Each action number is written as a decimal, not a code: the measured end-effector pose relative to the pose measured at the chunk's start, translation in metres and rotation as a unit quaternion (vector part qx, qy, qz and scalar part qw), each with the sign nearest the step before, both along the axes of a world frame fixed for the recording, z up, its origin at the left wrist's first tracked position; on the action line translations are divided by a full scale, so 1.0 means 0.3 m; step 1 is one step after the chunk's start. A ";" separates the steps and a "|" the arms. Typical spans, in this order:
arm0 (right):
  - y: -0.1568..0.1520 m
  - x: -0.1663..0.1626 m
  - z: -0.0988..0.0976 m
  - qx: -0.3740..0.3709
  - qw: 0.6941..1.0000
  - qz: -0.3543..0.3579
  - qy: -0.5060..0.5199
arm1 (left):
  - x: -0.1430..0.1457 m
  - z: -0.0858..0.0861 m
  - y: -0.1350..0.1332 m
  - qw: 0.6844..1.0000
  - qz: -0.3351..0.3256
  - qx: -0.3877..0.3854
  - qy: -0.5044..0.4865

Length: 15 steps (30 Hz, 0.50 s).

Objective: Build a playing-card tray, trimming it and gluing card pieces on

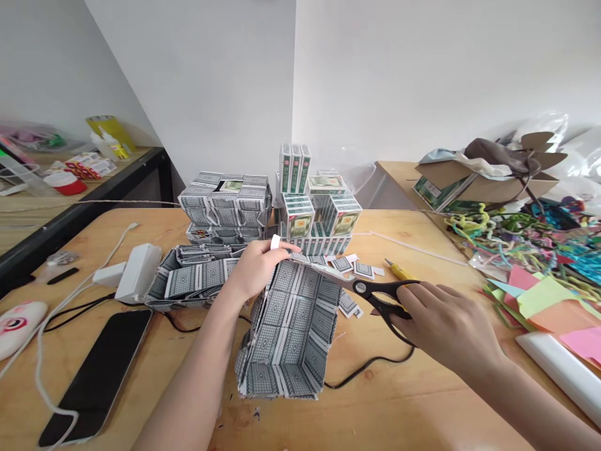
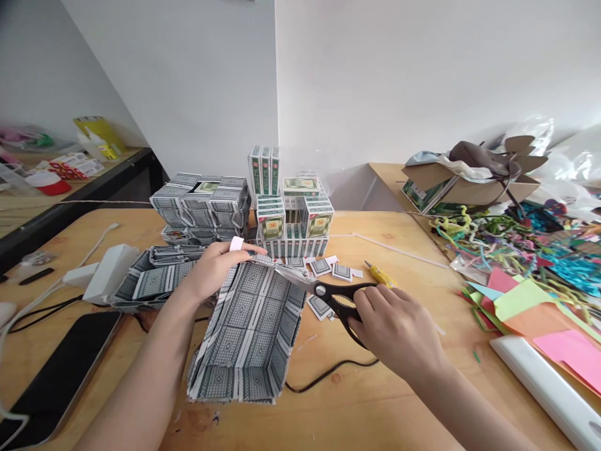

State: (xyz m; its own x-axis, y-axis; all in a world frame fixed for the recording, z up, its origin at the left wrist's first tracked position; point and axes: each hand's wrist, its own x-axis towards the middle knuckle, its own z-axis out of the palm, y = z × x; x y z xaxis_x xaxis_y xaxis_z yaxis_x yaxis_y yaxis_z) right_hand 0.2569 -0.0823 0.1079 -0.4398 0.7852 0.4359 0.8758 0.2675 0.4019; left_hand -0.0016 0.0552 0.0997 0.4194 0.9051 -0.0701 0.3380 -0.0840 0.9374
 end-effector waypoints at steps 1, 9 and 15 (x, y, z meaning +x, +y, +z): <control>-0.002 0.000 -0.005 -0.001 1.000 0.002 0.003 | 0.001 0.001 -0.001 1.000 0.001 -0.001 0.000; -0.024 -0.007 -0.047 -0.115 0.978 -0.049 0.166 | 0.001 0.015 -0.007 1.000 0.002 -0.014 -0.015; -0.032 -0.011 -0.044 -0.295 0.889 -0.091 0.337 | 0.009 0.023 -0.014 1.000 0.002 -0.005 -0.006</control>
State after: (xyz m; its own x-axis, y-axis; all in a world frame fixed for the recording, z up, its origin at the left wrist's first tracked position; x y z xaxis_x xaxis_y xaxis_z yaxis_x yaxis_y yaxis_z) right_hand 0.2537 -0.0919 0.0949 -0.0768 0.9962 0.0400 0.9150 0.0864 -0.3940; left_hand 0.0011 0.0510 0.1066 0.4174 0.9057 -0.0736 0.3269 -0.0741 0.9422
